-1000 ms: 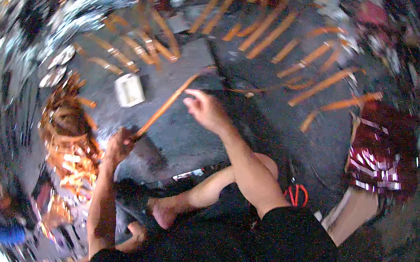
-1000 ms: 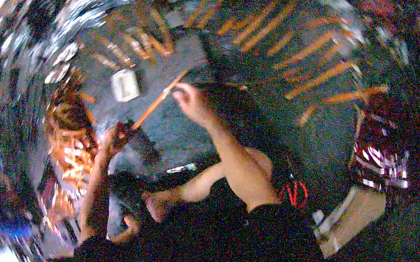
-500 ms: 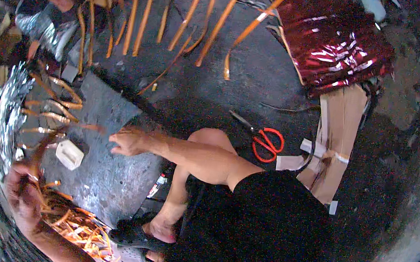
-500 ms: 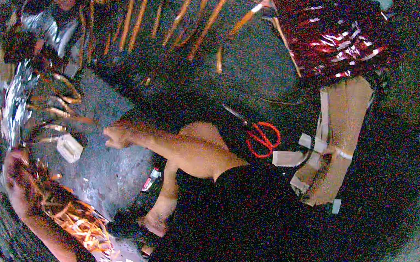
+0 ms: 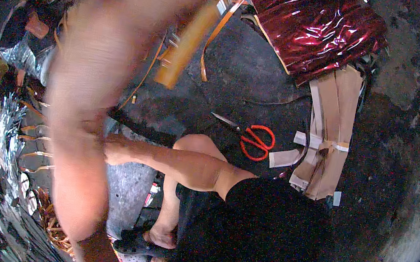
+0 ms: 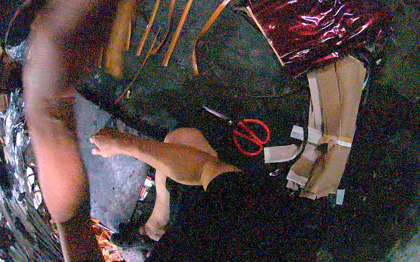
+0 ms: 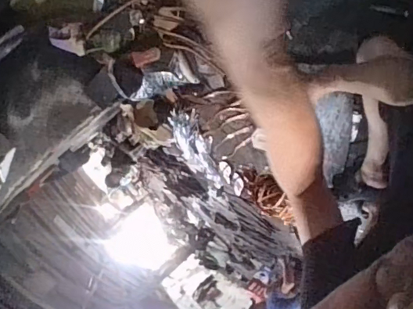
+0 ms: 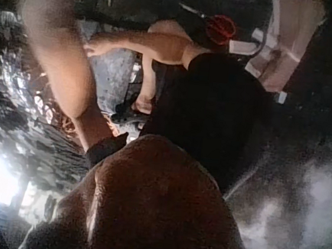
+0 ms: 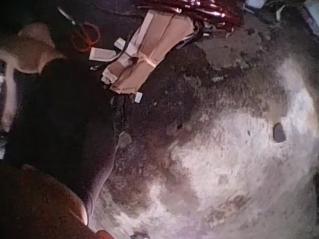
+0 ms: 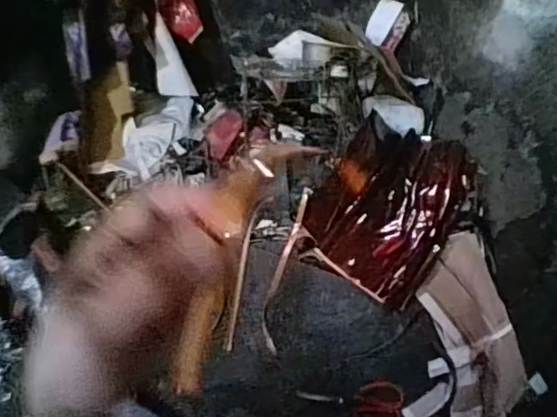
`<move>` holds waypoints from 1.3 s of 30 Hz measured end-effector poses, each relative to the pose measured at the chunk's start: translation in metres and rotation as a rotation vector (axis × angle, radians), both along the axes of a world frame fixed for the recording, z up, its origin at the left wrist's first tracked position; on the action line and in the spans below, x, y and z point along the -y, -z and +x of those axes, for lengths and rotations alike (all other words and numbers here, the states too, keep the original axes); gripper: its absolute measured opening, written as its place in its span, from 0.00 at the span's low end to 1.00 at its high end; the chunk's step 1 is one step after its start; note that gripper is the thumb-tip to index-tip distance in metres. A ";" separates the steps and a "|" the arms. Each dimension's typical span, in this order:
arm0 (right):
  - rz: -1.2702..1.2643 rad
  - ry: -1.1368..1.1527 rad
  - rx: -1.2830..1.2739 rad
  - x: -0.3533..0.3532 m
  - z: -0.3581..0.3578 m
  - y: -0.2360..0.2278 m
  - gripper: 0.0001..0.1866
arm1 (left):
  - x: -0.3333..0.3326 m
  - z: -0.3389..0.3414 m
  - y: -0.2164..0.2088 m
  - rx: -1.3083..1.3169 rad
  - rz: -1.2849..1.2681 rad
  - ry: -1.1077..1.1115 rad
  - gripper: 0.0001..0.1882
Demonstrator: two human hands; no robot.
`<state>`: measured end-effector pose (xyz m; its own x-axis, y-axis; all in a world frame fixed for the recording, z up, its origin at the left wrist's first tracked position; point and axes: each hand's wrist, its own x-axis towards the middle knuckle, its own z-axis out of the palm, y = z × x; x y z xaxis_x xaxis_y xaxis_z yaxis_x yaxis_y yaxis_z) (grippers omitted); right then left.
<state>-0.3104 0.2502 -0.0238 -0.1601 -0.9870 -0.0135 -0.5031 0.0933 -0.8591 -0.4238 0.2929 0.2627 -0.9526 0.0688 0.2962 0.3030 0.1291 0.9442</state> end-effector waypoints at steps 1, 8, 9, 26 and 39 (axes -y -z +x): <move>-0.011 0.001 -0.005 0.000 0.001 0.000 0.19 | -0.012 -0.007 0.024 0.017 0.084 0.048 0.11; -0.114 0.015 0.001 0.005 0.009 0.014 0.18 | -0.093 -0.024 0.254 0.277 -0.373 -0.016 0.12; -0.087 0.007 0.035 -0.001 -0.003 -0.002 0.18 | -0.094 -0.023 0.277 0.313 -0.427 -0.009 0.12; -0.057 -0.154 0.043 0.032 0.025 0.026 0.21 | 0.119 0.241 0.189 0.373 -0.299 -1.162 0.16; 0.071 -0.106 -0.025 0.032 0.059 0.010 0.32 | 0.255 0.621 0.264 0.918 -0.691 -2.281 0.27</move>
